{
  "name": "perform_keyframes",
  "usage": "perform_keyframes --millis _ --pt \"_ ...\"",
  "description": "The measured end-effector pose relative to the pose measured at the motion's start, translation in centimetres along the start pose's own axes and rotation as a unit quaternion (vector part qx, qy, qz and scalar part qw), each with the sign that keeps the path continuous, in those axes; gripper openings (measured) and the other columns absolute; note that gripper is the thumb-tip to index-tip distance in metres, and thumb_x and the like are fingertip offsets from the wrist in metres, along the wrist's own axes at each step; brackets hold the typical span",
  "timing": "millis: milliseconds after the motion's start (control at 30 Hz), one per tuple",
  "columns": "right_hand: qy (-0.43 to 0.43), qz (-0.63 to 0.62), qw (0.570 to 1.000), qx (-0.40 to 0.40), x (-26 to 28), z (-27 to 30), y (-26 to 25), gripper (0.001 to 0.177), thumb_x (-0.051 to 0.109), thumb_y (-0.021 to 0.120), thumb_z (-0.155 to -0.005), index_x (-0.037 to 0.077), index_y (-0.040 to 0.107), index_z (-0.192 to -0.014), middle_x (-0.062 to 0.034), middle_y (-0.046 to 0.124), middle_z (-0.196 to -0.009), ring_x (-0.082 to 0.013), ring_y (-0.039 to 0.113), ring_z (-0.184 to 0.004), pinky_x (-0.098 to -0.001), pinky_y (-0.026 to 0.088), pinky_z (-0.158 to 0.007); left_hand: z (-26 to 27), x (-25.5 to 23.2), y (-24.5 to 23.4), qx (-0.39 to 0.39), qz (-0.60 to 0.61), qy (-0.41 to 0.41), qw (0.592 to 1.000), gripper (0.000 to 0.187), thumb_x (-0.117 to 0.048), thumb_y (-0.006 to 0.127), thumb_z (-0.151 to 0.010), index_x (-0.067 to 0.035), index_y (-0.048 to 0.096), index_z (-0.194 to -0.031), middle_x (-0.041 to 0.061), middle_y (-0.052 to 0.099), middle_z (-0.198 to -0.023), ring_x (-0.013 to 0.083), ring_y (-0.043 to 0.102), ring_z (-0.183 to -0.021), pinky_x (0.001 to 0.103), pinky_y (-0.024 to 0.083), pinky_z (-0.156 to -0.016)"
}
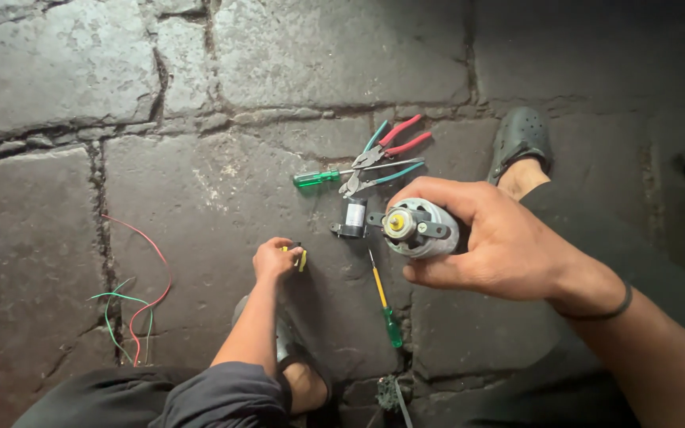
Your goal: The person disassembles a small pump motor, separating the pump housing from the motor by hand and removing components from the motor shaft using a screwdriver and pliers.
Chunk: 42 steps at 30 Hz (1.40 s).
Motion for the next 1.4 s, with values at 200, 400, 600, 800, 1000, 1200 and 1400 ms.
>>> perform_keyframes --millis 200,400,600,800,1000,1200,1400 --pt "-0.010 0.010 1.000 -0.003 -0.2 0.0 0.0 0.032 0.009 0.081 -0.076 0.007 0.069 -0.106 0.0047 0.067 -0.086 -0.0038 0.060 -0.080 -0.0242 0.052 -0.070 -1.4 0.3 -0.6 -0.021 0.001 -0.027 0.999 0.041 -0.031 0.087 -0.076 -0.014 0.078 -0.112 0.010 0.077 -0.113 0.0246 0.073 -0.107 0.037 0.054 -0.097" --pt "-0.006 0.006 1.000 0.000 -0.2 0.0 -0.1 0.036 0.008 0.082 -0.074 0.007 0.069 -0.107 0.0041 0.068 -0.084 -0.0035 0.061 -0.079 -0.0242 0.054 -0.069 -2.4 0.8 -1.4 -0.069 0.031 -0.046 0.996 0.031 -0.032 0.066 -0.089 -0.012 0.081 -0.107 0.015 0.077 -0.111 0.0300 0.071 -0.108 0.040 0.052 -0.098" --pt "0.029 -0.040 0.999 0.003 -0.4 0.0 -0.1 0.033 0.009 0.080 -0.075 0.006 0.070 -0.107 0.0033 0.072 -0.083 -0.0047 0.068 -0.078 -0.0250 0.059 -0.070 -1.2 0.3 -2.3 -0.068 0.048 -0.075 0.994 0.033 -0.032 0.067 -0.087 -0.008 0.081 -0.104 0.017 0.076 -0.110 0.0315 0.070 -0.107 0.042 0.053 -0.097" --pt "-0.005 0.011 1.000 -0.003 -0.7 -0.1 -0.1 0.034 0.013 0.083 -0.075 0.007 0.069 -0.106 0.0044 0.067 -0.086 -0.0041 0.061 -0.079 -0.0247 0.053 -0.069 2.7 -1.2 -2.7 0.023 0.255 -0.330 0.908 0.068 -0.054 0.062 -0.093 0.000 0.059 -0.134 0.029 0.064 -0.116 0.0474 0.070 -0.101 0.062 0.060 -0.085" --pt "0.017 0.022 1.000 -0.002 -0.6 0.1 0.0 0.034 0.014 0.083 -0.074 0.009 0.070 -0.105 0.0045 0.067 -0.083 -0.0040 0.061 -0.078 -0.0246 0.052 -0.068 0.9 1.4 0.9 0.168 0.436 -0.380 0.799 0.048 -0.045 0.043 -0.097 -0.007 0.061 -0.119 0.026 0.061 -0.108 0.0500 0.068 -0.098 0.058 0.057 -0.074" --pt "0.025 0.002 1.000 0.017 -0.5 0.0 0.2 0.032 0.013 0.081 -0.075 0.008 0.069 -0.104 0.0042 0.067 -0.084 -0.0041 0.060 -0.078 -0.0248 0.052 -0.068 -1.1 1.0 2.7 0.138 0.544 -0.359 0.746 0.035 -0.041 0.057 -0.094 -0.009 0.062 -0.109 0.017 0.064 -0.103 0.0334 0.065 -0.084 0.048 0.058 -0.073" --pt "0.027 -0.085 0.996 0.016 0.0 0.2 -0.1 0.040 0.011 0.076 -0.079 0.005 0.061 -0.115 -0.0004 0.068 -0.089 -0.0095 0.068 -0.079 -0.0282 0.056 -0.069 0.1 -10.6 -1.9 0.194 0.642 -0.129 0.730 0.029 -0.027 0.059 -0.093 -0.012 0.059 -0.118 0.012 0.063 -0.107 0.0294 0.063 -0.094 0.050 0.058 -0.086"
Point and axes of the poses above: each hand's wrist, its own z-axis away from the middle knuckle, its own y-axis out of the palm, x = y × z, the point moved 2 cm from there along -z, towards the middle knuckle
